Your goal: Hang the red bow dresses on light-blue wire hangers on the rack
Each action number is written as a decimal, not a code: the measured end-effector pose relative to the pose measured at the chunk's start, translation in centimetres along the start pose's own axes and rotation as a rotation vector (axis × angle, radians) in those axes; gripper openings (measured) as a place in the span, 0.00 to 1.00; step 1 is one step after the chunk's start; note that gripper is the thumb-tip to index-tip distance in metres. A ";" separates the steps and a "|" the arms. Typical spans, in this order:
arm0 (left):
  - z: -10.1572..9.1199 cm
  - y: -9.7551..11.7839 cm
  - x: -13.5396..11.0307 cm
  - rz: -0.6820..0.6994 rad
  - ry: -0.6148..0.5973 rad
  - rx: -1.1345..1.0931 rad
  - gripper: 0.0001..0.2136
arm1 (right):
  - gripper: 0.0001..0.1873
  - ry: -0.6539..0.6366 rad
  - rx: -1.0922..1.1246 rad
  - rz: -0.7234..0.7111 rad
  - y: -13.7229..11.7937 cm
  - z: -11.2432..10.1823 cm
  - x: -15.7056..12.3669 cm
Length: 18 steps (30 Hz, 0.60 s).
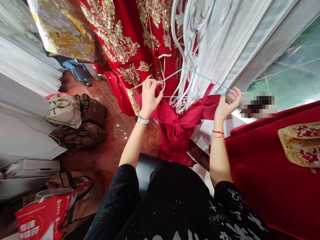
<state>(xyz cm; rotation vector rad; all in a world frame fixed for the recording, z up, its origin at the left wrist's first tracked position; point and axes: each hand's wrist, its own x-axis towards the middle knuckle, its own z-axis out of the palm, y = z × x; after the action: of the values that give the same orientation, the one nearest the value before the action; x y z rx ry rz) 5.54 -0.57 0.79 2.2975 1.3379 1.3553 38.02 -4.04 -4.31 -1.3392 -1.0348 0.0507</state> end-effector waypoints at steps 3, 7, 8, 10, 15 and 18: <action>3.8 3.1 0.9 0.145 -0.221 -0.059 0.15 | 0.28 -0.222 0.099 0.118 3.5 -3.9 1.0; 10.5 5.7 3.2 0.285 -0.536 -0.190 0.18 | 0.34 -0.505 0.248 0.228 4.5 -6.9 -0.7; 11.8 6.0 3.7 0.292 -0.598 -0.223 0.17 | 0.35 -0.534 0.263 0.246 4.4 -7.5 -1.3; 13.6 6.5 4.3 0.283 -0.690 -0.282 0.14 | 0.35 -0.569 0.236 0.295 4.1 -8.4 -2.3; 14.0 7.2 3.5 0.194 -0.664 -0.308 0.09 | 0.22 -0.341 0.063 0.297 4.1 -9.4 -2.8; 13.7 7.7 2.7 0.129 -0.594 -0.233 0.09 | 0.20 -0.164 0.013 0.182 4.0 -8.8 -1.9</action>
<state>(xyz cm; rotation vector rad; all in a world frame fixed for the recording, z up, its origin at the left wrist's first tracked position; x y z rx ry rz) 21.22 0.81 -1.40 2.3751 0.8103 0.7062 44.48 -10.66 -7.60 -1.4324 -1.0444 0.3072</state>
